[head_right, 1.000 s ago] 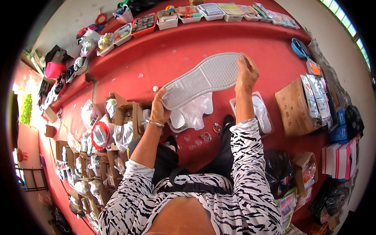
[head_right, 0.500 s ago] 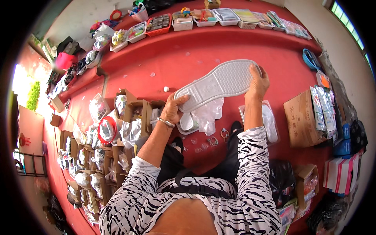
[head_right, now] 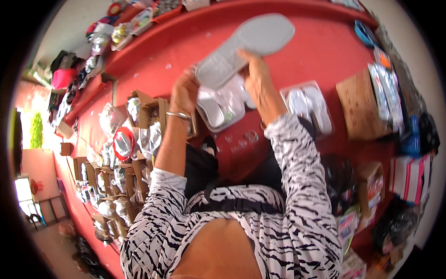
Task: The person inspects a pair of white slippers, turning them over to check the soles and upper surfaces. They then place the slippers into a clear plastic bag, seal it, and secure the package with a rubber band. The person repeats this process for a second pair of slippers, placing the finished packages into a plastic tray.
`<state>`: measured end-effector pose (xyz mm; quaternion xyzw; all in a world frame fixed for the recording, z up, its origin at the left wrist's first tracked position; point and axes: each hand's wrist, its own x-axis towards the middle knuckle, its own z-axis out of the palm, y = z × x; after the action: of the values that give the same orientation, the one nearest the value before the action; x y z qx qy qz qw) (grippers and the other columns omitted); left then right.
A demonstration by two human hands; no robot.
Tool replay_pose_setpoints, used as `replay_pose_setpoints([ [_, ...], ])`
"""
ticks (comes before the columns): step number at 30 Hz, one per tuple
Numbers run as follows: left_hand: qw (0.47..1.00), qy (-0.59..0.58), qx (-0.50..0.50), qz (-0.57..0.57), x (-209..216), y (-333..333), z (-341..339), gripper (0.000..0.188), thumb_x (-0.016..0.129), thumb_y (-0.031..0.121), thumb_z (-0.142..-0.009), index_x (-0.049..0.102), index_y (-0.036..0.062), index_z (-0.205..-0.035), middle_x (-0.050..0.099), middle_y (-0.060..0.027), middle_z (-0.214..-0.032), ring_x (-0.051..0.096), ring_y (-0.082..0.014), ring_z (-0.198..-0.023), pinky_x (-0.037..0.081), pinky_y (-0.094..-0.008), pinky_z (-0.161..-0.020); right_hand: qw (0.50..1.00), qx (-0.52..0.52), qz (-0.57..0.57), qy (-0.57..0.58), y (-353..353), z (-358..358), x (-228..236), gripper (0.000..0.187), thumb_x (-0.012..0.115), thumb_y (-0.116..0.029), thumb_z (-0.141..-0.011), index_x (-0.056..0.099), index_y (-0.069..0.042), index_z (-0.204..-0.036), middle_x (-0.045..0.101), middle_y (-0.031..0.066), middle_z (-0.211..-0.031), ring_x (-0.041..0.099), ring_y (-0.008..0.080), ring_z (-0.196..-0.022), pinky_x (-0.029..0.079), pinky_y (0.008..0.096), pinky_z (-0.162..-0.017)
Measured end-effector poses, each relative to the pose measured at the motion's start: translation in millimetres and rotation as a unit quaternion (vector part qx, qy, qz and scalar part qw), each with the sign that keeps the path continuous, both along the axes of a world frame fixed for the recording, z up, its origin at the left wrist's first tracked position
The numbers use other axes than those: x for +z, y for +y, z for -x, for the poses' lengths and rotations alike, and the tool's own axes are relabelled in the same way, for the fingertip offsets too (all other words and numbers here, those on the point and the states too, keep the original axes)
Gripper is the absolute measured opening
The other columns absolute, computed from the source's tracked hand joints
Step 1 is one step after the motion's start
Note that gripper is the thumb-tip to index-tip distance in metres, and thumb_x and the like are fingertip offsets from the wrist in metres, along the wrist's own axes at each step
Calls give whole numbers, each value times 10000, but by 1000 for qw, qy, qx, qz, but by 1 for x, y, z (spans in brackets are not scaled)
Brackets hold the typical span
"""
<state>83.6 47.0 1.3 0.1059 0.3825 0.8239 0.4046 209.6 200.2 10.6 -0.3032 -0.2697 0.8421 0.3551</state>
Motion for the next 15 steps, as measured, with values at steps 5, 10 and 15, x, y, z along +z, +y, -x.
replay_pose_setpoints([
  [5, 996, 8, 75, 57, -13, -5, 23, 242, 505, 233, -912, 536, 35, -1047, 613, -77, -961, 576, -168, -853, 465, -297, -814, 992, -79, -89, -48, 44, -38, 23, 360, 735, -135, -679, 574, 4, -970, 619, 103, -875, 601, 227, -780, 486, 333, -664],
  [10, 983, -8, -37, 181, -76, 6, 41, 476, 494, 357, -900, 433, -5, -1203, 542, -144, -1159, 528, -244, -1028, 377, -388, -941, 989, -41, -118, -82, 36, -44, 32, 421, 743, -139, -648, 574, 39, -990, 614, 114, -875, 591, 235, -802, 475, 335, -721],
  [15, 943, 0, -63, 327, -107, 8, 27, 695, 490, 491, -865, 350, -27, -1306, 386, -159, -1341, 398, -307, -1223, 206, -514, -1037, 988, 47, -123, -84, 25, -46, 36, 409, 731, -132, -652, 588, 41, -994, 615, 134, -925, 585, 241, -845, 450, 347, -804],
])
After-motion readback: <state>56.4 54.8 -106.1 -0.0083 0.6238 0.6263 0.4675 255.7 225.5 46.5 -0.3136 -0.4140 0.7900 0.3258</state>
